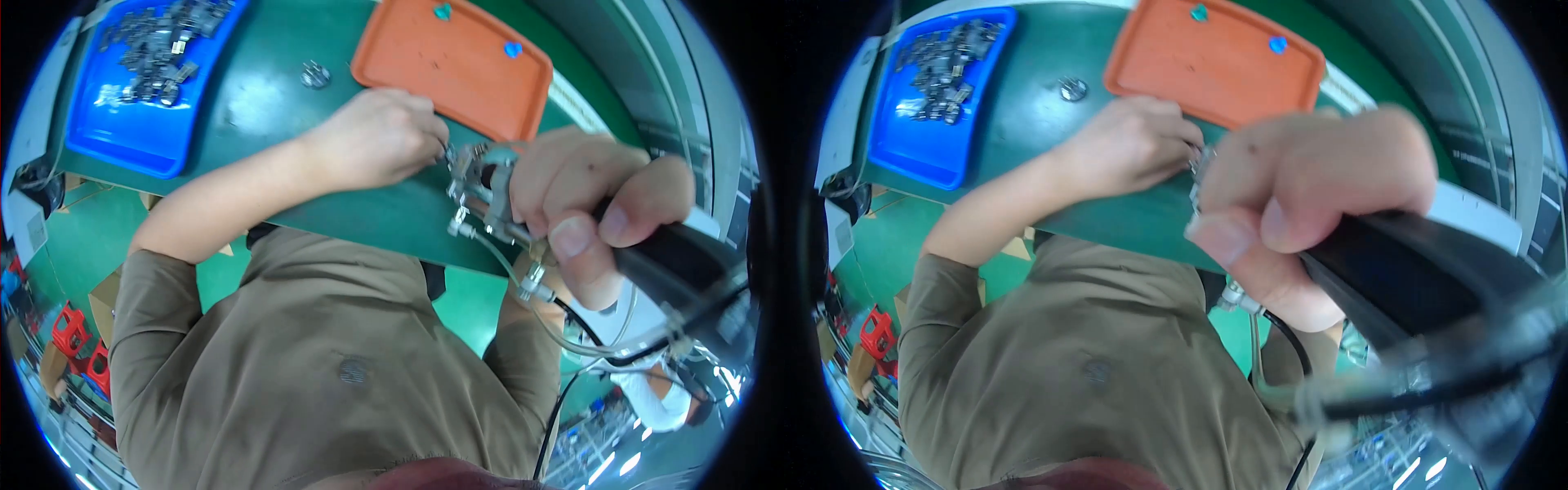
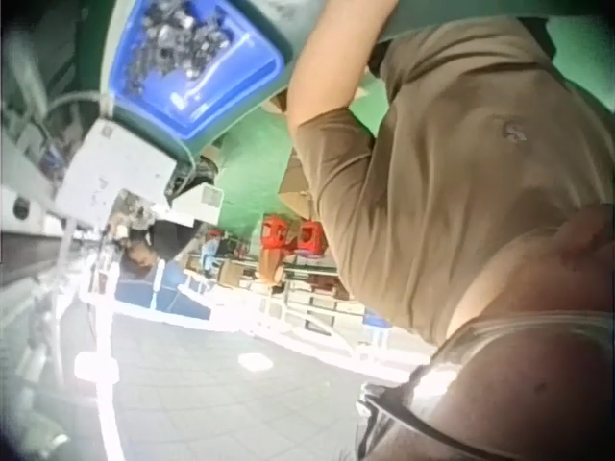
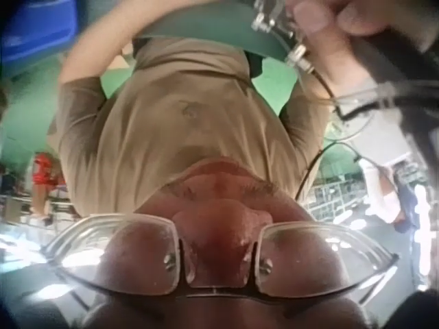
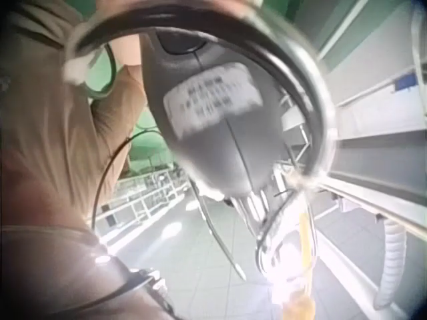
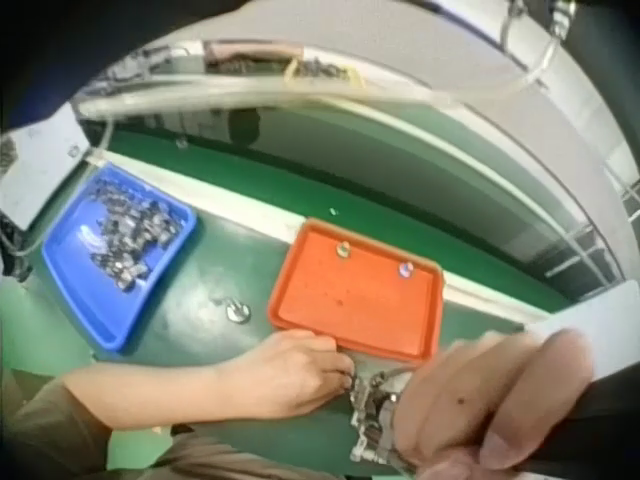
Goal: The person fastens plastic components onto a small circular circuit board assembly using a pneumatic screwdriver to drive screws from a tray.
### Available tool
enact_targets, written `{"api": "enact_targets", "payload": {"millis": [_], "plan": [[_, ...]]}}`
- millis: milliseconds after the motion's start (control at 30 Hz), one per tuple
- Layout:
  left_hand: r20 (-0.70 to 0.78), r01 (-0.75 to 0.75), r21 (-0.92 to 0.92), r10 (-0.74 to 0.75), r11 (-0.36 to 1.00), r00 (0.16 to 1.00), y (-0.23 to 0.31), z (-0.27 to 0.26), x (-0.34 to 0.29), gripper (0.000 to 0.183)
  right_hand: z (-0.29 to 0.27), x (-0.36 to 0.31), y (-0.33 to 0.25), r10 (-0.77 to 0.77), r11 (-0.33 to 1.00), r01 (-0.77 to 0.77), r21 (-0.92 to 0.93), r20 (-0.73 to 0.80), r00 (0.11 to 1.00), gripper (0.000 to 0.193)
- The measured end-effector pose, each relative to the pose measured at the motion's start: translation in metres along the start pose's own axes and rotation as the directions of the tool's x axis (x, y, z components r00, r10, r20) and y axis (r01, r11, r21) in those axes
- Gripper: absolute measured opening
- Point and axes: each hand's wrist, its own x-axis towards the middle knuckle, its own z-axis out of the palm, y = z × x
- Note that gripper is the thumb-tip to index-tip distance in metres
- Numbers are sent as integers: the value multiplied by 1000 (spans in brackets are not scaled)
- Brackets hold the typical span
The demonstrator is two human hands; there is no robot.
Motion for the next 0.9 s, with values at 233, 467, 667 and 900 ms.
{"api": "enact_targets", "payload": {"millis": [233,467,667,900], "plan": [[50,-9,134,2,991,999,7,-12,-1,11,-3,-27,-19,-321,937,350,22,-350,880,26],[-430,455,555,-228,697,874,-24,-156,-75,14,-16,-28,-27,-257,966,253,-51,-265,929,34],[-596,599,634,-185,489,781,-50,-165,-114,17,-6,-24,-25,-138,990,132,-43,-372,918,32],[-144,321,396,-287,860,947,-6,-83,-54,17,-32,-35,-20,-188,975,205,87,-170,967,33]]}}
